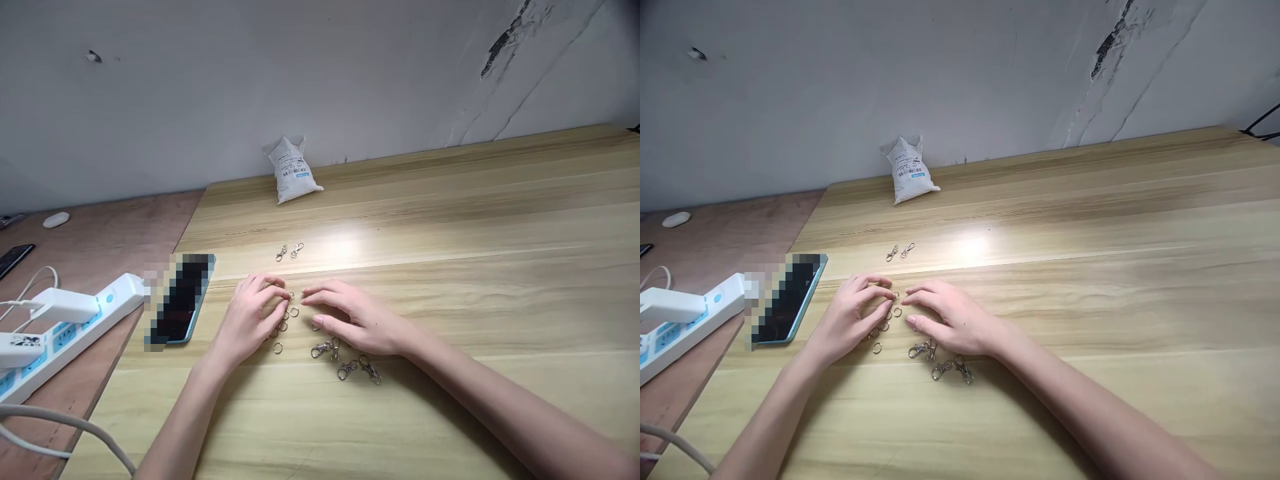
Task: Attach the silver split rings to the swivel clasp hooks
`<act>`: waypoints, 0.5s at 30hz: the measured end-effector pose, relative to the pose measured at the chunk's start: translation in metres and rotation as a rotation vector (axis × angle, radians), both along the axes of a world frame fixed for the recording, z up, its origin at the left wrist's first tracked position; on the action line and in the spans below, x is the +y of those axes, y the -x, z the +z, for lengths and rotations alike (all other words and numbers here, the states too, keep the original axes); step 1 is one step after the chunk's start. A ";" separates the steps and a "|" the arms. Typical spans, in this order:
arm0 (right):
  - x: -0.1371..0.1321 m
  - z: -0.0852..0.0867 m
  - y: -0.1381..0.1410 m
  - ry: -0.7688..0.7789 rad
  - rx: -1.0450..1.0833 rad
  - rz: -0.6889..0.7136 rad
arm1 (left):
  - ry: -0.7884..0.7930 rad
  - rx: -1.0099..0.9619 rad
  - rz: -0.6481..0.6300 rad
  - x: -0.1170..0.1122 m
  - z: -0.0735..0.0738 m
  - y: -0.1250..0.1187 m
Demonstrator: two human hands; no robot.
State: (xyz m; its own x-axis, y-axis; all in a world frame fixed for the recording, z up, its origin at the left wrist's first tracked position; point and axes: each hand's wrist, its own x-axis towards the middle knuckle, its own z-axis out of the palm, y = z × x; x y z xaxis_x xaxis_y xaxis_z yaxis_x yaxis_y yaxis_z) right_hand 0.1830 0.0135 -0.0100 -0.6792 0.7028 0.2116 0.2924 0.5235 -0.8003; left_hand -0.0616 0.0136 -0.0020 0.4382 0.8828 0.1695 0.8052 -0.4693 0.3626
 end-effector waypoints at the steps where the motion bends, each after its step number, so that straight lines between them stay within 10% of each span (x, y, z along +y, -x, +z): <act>1: -0.002 0.001 0.001 0.028 0.019 0.025 | 0.005 -0.032 0.018 0.000 -0.001 0.003; 7: -0.007 0.004 0.005 0.184 0.149 0.109 | -0.049 -0.019 0.175 0.031 -0.002 -0.002; 15: -0.001 0.000 0.003 0.390 0.295 -0.041 | -0.184 0.247 0.075 0.082 -0.007 -0.027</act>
